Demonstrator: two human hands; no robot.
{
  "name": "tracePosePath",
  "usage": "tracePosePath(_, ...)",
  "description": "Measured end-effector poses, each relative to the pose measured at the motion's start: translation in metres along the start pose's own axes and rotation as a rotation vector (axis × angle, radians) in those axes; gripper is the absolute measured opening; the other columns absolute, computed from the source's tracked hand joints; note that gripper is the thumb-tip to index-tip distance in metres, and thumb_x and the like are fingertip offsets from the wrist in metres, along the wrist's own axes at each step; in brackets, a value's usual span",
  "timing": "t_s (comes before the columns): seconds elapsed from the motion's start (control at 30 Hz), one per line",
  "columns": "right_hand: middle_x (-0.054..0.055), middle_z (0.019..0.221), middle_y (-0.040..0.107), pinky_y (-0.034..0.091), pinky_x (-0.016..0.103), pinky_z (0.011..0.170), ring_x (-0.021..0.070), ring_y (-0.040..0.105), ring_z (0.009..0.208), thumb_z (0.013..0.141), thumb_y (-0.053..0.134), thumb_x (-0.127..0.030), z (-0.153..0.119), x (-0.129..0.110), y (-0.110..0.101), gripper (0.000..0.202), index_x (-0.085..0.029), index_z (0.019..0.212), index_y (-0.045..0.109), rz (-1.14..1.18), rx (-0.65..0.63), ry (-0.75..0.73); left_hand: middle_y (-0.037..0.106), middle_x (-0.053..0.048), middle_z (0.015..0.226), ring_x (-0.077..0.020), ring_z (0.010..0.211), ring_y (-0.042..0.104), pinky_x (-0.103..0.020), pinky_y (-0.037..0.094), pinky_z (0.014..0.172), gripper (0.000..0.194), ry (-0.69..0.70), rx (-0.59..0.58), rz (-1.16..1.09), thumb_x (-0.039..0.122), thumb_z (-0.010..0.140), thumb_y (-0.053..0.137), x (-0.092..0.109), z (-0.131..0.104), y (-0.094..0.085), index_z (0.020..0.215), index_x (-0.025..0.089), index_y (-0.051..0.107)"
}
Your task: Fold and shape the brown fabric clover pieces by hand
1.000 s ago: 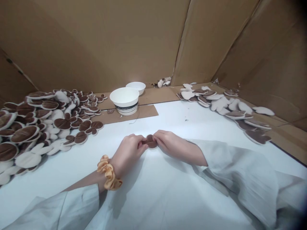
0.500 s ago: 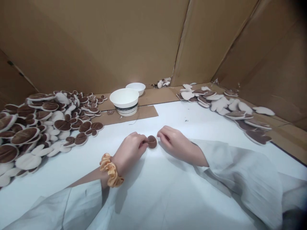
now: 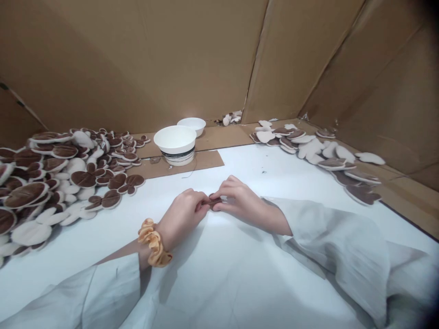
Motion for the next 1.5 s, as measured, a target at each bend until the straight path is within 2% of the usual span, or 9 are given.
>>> tracePosePath(0.23, 0.004, 0.077, 0.063, 0.043, 0.031, 0.074, 0.0189, 0.046, 0.085, 0.079, 0.063, -0.023, 0.006, -0.003, 0.001, 0.012, -0.019, 0.088, 0.070, -0.074, -0.059, -0.076, 0.056, -0.001, 0.065, -0.0161, 0.069, 0.052, -0.027, 0.042, 0.065, 0.015, 0.024, -0.001, 0.020, 0.019, 0.079, 0.049, 0.000, 0.000, 0.001, 0.080, 0.018, 0.064)
tracePosePath(0.43, 0.007, 0.079, 0.063, 0.043, 0.033, 0.076, 0.0201, 0.045, 0.087, 0.084, 0.054, -0.018, 0.007, -0.005, 0.004, 0.013, -0.016, 0.086, 0.067, -0.110, -0.075, -0.151, 0.058, -0.005, 0.074, -0.0200, 0.080, 0.049, -0.034, 0.042, 0.076, 0.013, 0.084, 0.083, 0.102, 0.018, 0.078, 0.051, 0.001, 0.001, 0.001, 0.079, 0.017, 0.065)
tracePosePath(0.6, 0.004, 0.084, 0.064, 0.043, 0.032, 0.078, 0.0193, 0.047, 0.091, 0.074, 0.068, -0.027, 0.008, 0.009, -0.005, 0.018, -0.020, 0.090, 0.067, 0.097, -0.096, -0.011, 0.057, -0.005, 0.075, -0.0199, 0.082, 0.047, -0.033, 0.041, 0.075, 0.015, 0.093, 0.095, 0.055, 0.016, 0.077, 0.052, -0.001, 0.001, 0.001, 0.080, 0.018, 0.066)
tracePosePath(0.7, 0.005, 0.092, 0.062, 0.042, 0.032, 0.079, 0.0190, 0.047, 0.094, 0.070, 0.071, -0.029, 0.008, 0.013, -0.012, 0.024, -0.021, 0.092, 0.067, 0.145, -0.048, 0.055, 0.056, -0.005, 0.075, -0.0196, 0.082, 0.046, -0.034, 0.041, 0.075, 0.015, 0.104, 0.096, 0.035, 0.016, 0.077, 0.052, -0.002, 0.002, 0.001, 0.080, 0.018, 0.066)
tracePosePath(0.8, 0.005, 0.091, 0.059, 0.042, 0.034, 0.083, 0.0190, 0.047, 0.094, 0.069, 0.072, -0.028, 0.006, 0.008, -0.009, 0.020, -0.021, 0.088, 0.068, 0.135, -0.008, 0.067, 0.056, -0.004, 0.074, -0.0194, 0.082, 0.045, -0.033, 0.041, 0.075, 0.013, 0.118, 0.101, 0.004, 0.017, 0.077, 0.053, -0.001, 0.002, 0.001, 0.079, 0.018, 0.066)
tracePosePath(1.0, 0.004, 0.085, 0.059, 0.041, 0.036, 0.083, 0.0185, 0.048, 0.089, 0.074, 0.068, -0.026, 0.000, -0.004, 0.000, 0.014, -0.021, 0.087, 0.067, 0.042, 0.045, -0.013, 0.055, -0.004, 0.074, -0.0198, 0.083, 0.044, -0.033, 0.042, 0.075, 0.011, 0.110, 0.104, -0.041, 0.017, 0.076, 0.054, -0.001, 0.002, -0.003, 0.078, 0.019, 0.065)
tracePosePath(1.2, 0.005, 0.088, 0.060, 0.040, 0.036, 0.084, 0.0192, 0.051, 0.089, 0.072, 0.070, -0.029, -0.006, -0.008, -0.014, 0.017, -0.020, 0.084, 0.064, 0.026, 0.204, -0.087, 0.057, -0.004, 0.075, -0.0193, 0.083, 0.044, -0.032, 0.042, 0.075, 0.011, 0.130, 0.121, -0.010, 0.016, 0.075, 0.053, -0.002, 0.000, 0.000, 0.078, 0.018, 0.063)
tracePosePath(1.4, 0.005, 0.089, 0.060, 0.044, 0.035, 0.084, 0.0190, 0.054, 0.091, 0.073, 0.069, -0.028, -0.009, -0.001, -0.025, 0.014, -0.020, 0.083, 0.063, 0.102, 0.368, -0.008, 0.057, -0.004, 0.072, -0.0194, 0.080, 0.044, -0.033, 0.041, 0.075, 0.010, 0.196, 0.243, 0.136, 0.013, 0.074, 0.051, -0.002, -0.006, -0.003, 0.074, 0.017, 0.060)
tracePosePath(1.5, 0.005, 0.097, 0.060, 0.045, 0.035, 0.084, 0.0188, 0.055, 0.094, 0.074, 0.068, -0.027, -0.009, 0.003, -0.025, 0.017, -0.020, 0.088, 0.062, 0.213, 0.359, 0.065, 0.057, -0.004, 0.071, -0.0190, 0.078, 0.044, -0.032, 0.041, 0.074, 0.010, 0.222, 0.366, 0.206, 0.014, 0.075, 0.051, -0.001, -0.011, -0.012, 0.076, 0.017, 0.060)
Point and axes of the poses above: each hand's wrist, its own z-axis towards the middle knuckle, its own y-axis out of the palm, x = y × z, the point moved 5 cm from there along z, towards the middle knuckle
